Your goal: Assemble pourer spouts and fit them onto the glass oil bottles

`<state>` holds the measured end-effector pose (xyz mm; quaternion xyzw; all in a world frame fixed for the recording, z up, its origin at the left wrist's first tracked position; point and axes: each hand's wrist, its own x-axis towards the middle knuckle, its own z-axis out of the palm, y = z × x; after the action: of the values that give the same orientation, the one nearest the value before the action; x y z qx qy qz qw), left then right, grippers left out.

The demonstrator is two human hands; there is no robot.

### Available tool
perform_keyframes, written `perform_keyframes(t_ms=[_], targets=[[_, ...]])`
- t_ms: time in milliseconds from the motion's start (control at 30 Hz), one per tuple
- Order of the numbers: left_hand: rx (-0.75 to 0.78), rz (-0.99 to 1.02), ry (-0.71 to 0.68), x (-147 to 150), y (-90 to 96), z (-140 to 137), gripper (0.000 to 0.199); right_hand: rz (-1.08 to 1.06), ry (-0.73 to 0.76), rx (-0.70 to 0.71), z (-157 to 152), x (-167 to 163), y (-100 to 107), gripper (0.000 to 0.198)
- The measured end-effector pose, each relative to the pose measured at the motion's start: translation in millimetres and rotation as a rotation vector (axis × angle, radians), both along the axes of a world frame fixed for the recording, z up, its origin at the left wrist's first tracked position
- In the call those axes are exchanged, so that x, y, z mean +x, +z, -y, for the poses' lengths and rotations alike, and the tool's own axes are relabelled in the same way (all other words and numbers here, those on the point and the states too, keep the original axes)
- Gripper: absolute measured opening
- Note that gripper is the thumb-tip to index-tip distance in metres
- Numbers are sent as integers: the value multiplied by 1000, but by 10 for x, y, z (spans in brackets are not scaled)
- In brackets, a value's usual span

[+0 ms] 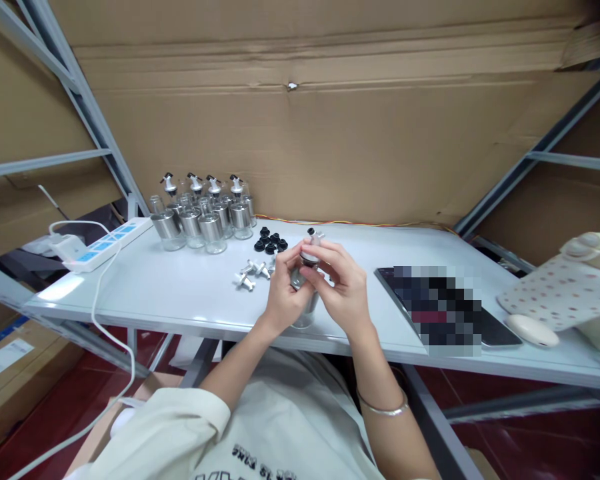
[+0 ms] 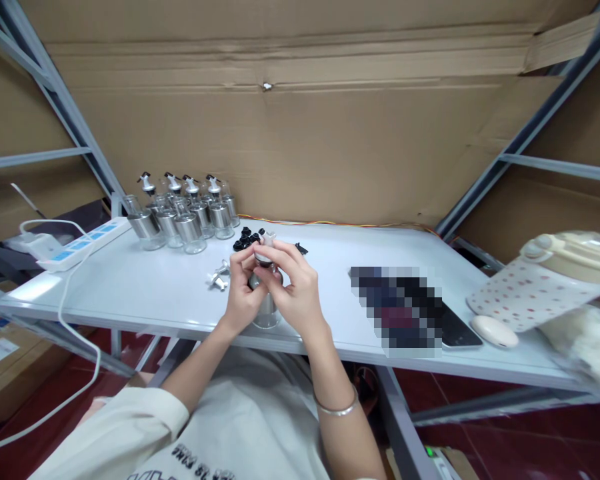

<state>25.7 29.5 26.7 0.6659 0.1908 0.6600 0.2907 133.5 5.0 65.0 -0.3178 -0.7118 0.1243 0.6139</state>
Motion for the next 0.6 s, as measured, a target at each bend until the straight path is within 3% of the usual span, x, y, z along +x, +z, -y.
perform_keyframes(t_ms=[333, 600], targets=[[8, 29, 38, -6, 13, 7, 40, 30, -66, 92, 39, -42, 49, 27], [-57, 55, 70, -12, 3, 18, 33, 39, -117, 82, 30, -53, 34, 17]])
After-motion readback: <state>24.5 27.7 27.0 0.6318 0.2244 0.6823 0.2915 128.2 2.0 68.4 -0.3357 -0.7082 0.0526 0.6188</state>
